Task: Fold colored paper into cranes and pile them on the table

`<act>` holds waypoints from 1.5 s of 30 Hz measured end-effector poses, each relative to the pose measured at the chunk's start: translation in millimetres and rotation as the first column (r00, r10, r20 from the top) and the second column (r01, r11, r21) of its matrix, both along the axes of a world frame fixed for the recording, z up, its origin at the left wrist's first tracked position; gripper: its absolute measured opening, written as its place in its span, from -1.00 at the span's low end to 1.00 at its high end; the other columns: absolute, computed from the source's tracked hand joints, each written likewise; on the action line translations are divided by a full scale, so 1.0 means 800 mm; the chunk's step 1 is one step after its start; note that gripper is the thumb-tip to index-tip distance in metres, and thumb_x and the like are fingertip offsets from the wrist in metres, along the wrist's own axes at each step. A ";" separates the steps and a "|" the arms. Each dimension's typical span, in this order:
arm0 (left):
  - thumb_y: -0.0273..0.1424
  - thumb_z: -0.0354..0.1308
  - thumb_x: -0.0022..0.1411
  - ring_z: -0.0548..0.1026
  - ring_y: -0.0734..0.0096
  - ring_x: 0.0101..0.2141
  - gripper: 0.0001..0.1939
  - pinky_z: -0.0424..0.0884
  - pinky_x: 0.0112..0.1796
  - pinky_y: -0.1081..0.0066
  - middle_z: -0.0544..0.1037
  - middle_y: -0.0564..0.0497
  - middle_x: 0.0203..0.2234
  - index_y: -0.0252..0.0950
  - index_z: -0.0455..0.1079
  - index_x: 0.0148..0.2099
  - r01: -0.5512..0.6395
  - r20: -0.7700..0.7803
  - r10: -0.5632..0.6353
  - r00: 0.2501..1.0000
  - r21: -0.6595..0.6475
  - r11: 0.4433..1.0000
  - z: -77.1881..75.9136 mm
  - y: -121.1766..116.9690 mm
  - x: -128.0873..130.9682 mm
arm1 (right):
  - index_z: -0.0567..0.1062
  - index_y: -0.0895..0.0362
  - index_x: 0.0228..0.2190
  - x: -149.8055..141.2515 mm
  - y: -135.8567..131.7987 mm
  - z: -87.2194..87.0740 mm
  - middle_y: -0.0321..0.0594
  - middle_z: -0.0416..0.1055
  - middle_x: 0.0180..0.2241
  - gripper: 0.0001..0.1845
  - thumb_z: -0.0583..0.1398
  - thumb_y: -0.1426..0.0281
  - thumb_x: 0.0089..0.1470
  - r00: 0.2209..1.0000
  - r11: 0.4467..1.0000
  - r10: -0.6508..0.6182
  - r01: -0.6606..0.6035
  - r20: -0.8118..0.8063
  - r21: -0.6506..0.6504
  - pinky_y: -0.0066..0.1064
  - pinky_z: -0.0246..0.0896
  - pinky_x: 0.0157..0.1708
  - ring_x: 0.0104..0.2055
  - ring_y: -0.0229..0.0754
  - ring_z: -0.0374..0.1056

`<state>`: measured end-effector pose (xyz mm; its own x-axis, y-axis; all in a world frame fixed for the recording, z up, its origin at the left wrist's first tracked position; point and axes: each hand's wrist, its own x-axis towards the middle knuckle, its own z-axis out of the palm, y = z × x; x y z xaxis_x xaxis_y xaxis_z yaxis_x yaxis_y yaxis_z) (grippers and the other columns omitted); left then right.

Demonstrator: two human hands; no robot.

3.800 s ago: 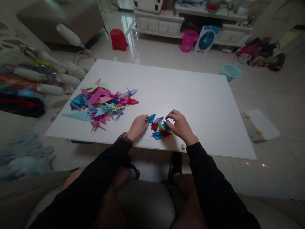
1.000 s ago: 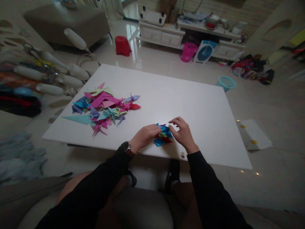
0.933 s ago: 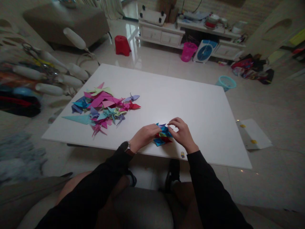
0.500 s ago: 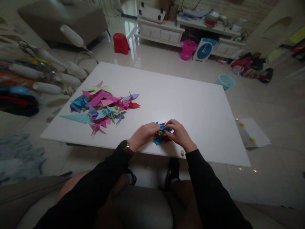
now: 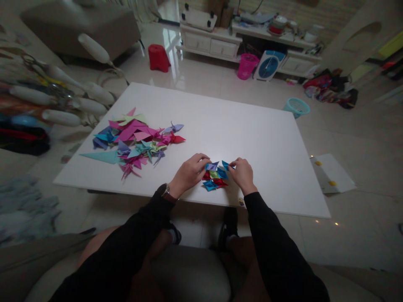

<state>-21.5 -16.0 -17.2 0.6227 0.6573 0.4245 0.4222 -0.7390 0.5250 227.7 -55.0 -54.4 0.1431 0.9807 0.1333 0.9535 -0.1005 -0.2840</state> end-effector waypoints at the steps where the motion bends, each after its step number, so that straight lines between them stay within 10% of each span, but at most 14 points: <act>1: -0.60 0.10 0.31 0.50 0.26 -0.04 -0.71 0.49 -0.05 0.28 0.52 -0.11 -0.07 -0.26 0.43 0.02 0.003 -0.002 -0.003 1.000 -0.004 1.000 0.001 0.000 0.000 | 0.65 0.08 -0.45 -0.002 0.001 -0.002 -0.09 0.46 -0.35 -0.78 0.24 0.36 0.19 1.000 1.000 -0.004 0.003 0.011 0.012 -0.25 0.20 -0.27 -0.25 -0.05 0.30; 21: -0.56 0.07 0.29 0.51 0.22 -0.06 -0.74 0.47 0.00 0.21 0.52 -0.11 -0.10 -0.27 0.41 -0.01 -0.181 -0.086 0.171 0.981 -0.120 0.976 0.008 0.012 -0.019 | 0.63 0.10 -0.32 -0.015 0.010 0.001 -0.16 0.46 -0.32 -0.78 0.19 0.28 0.14 0.991 0.998 0.020 -0.026 -0.129 -0.051 -0.26 0.18 -0.23 -0.28 -0.09 0.33; 29: -0.42 0.15 0.25 0.47 0.00 0.04 -0.68 0.36 0.11 0.06 0.51 -0.31 -0.04 -0.42 0.39 0.03 -0.614 -0.271 0.565 0.779 -0.145 0.776 -0.032 0.080 -0.080 | 0.60 0.10 -0.38 -0.013 0.006 0.010 -0.16 0.46 -0.31 -0.80 0.19 0.29 0.15 0.982 0.997 0.054 -0.062 -0.180 -0.039 -0.25 0.19 -0.20 -0.26 -0.08 0.35; 36: -0.22 0.07 0.32 0.38 -0.20 0.13 -0.58 0.28 0.12 -0.02 0.45 -0.41 0.09 -0.40 0.41 0.08 -0.823 -0.541 0.667 0.513 -0.088 0.562 -0.039 0.111 -0.130 | 0.59 0.11 -0.38 -0.007 0.005 0.013 -0.16 0.46 -0.31 -0.79 0.18 0.30 0.15 0.974 0.996 0.081 -0.087 -0.212 -0.022 -0.24 0.21 -0.15 -0.24 -0.08 0.36; 45: -0.16 0.11 0.29 0.38 -0.22 0.12 -0.63 0.16 0.15 -0.15 0.50 -0.39 0.04 -0.33 0.52 -0.06 -0.844 -0.529 0.698 0.482 -0.067 0.532 -0.055 0.112 -0.138 | 0.59 0.08 -0.39 -0.004 0.006 0.012 -0.14 0.48 -0.31 -0.77 0.16 0.27 0.14 0.972 0.996 0.075 -0.082 -0.222 -0.024 -0.22 0.22 -0.15 -0.23 -0.05 0.36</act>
<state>-132.1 73.9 -61.6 -0.1548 0.9878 -0.0145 0.9506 0.1529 0.2700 224.1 -50.5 -45.0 0.0881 0.9933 0.0750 0.8731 -0.0408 -0.4859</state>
